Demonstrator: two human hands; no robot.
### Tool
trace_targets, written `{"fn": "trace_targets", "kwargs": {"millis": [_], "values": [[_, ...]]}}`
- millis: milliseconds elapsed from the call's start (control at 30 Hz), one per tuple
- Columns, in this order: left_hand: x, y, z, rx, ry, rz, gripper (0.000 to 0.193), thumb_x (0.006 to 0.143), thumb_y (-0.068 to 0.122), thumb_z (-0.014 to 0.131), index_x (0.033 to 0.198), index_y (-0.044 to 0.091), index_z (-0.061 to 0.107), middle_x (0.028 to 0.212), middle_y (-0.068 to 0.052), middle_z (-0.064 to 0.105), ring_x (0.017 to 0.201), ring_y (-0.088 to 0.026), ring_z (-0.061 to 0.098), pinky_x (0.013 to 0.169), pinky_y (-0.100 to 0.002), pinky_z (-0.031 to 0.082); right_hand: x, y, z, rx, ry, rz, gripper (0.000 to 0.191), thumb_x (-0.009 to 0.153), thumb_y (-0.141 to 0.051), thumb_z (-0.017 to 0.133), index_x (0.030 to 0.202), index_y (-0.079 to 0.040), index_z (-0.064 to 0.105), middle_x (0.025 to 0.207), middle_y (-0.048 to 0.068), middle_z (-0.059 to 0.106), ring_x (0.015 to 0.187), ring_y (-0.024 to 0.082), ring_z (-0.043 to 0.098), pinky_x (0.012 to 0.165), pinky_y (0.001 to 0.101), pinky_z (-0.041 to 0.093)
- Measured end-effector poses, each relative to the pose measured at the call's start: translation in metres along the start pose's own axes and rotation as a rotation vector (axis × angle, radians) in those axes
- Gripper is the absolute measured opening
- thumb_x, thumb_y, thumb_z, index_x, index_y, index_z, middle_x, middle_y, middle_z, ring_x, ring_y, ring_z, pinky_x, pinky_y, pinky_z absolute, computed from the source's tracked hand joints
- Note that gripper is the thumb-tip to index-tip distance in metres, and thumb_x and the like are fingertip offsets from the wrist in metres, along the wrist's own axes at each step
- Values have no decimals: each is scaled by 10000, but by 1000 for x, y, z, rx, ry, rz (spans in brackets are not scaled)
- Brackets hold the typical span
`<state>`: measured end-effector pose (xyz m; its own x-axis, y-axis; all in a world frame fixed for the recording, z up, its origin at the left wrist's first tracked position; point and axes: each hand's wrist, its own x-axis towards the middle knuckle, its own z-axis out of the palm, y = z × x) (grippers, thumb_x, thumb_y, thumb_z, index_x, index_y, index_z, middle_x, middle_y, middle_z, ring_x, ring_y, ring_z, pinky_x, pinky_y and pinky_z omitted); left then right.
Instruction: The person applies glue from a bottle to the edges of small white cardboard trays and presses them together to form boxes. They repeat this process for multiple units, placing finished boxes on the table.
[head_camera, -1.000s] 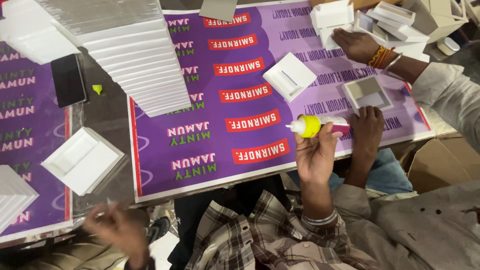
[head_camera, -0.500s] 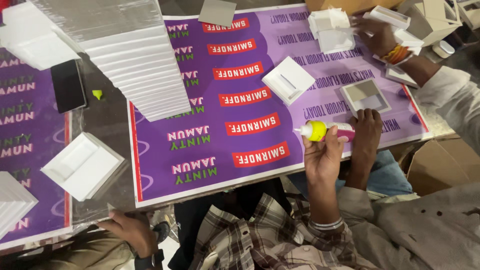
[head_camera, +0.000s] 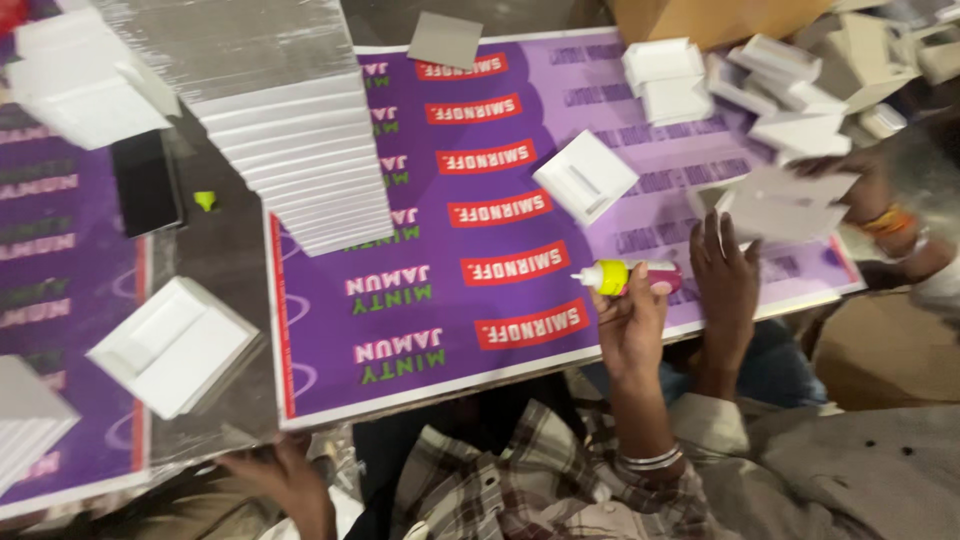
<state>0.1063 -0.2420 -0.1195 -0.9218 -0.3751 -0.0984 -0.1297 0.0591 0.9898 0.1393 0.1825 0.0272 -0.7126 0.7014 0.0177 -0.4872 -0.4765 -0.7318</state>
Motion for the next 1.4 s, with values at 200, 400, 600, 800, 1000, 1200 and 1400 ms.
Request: {"fn": "trace_targets", "kwargs": {"millis": [200, 400, 600, 800, 1000, 1200, 1400], "values": [[2, -6, 34, -177, 43, 143, 961, 1213, 48, 511, 1564, 72, -384, 1725, -385, 158, 1579, -397, 418, 1263, -444, 402, 24, -7, -49, 7, 27, -68, 170, 1088, -224, 615, 1032, -70, 662, 1030, 90, 740, 929, 183, 737, 834, 354, 642], [-3, -21, -9, 128, -55, 134, 919, 1048, 80, 534, 1644, 0, -161, 1686, -370, 242, 1447, -391, 455, 1094, -459, 472, 62, 9, -98, -142, 43, -169, 210, 1120, -200, 686, 970, -62, 635, 945, 57, 699, 827, 167, 705, 774, 363, 643], [39, -14, -7, 524, 147, 181, 855, 1122, 111, 606, 1598, -152, -55, 1541, -445, 355, 1391, -465, 495, 1176, -497, 419, 50, 42, -94, -179, 243, -78, 139, 983, -140, 726, 999, -55, 617, 942, 54, 693, 839, 180, 705, 759, 343, 641], [15, 1, -1, 413, -80, -19, 1036, 815, 179, 640, 1662, -44, 86, 1493, -395, 416, 1270, -423, 587, 1027, -477, 553, 46, 48, -90, -288, 217, -129, 215, 955, -95, 731, 1083, -33, 570, 990, 46, 642, 858, 146, 682, 769, 323, 622], [17, 39, 11, 1522, 15, 209, 1256, 736, 731, 639, 1607, 9, 92, 1620, -385, 108, 1507, -505, 250, 1164, -624, 342, 44, 33, -113, -340, 328, -266, 331, 900, -110, 772, 1155, -72, 564, 1061, 24, 639, 921, 105, 664, 793, 251, 585], [37, 37, 60, 1808, -126, 266, 1027, 967, 753, 419, 1599, -33, 225, 1698, -243, 155, 1593, -394, 139, 1222, -589, 247, 43, 24, -113, -521, 290, -370, 452, 861, -202, 815, 1223, -55, 586, 1069, 27, 632, 938, 112, 612, 809, 241, 518], [35, 10, 81, 2026, -52, 300, 1073, 919, 761, 493, 1634, -9, 274, 1718, -217, 244, 1603, -382, 195, 1190, -549, 297, 41, 30, -114, -626, 332, -300, 480, 851, -239, 864, 1159, 32, 615, 1025, 75, 645, 898, 151, 611, 802, 271, 511]]}}
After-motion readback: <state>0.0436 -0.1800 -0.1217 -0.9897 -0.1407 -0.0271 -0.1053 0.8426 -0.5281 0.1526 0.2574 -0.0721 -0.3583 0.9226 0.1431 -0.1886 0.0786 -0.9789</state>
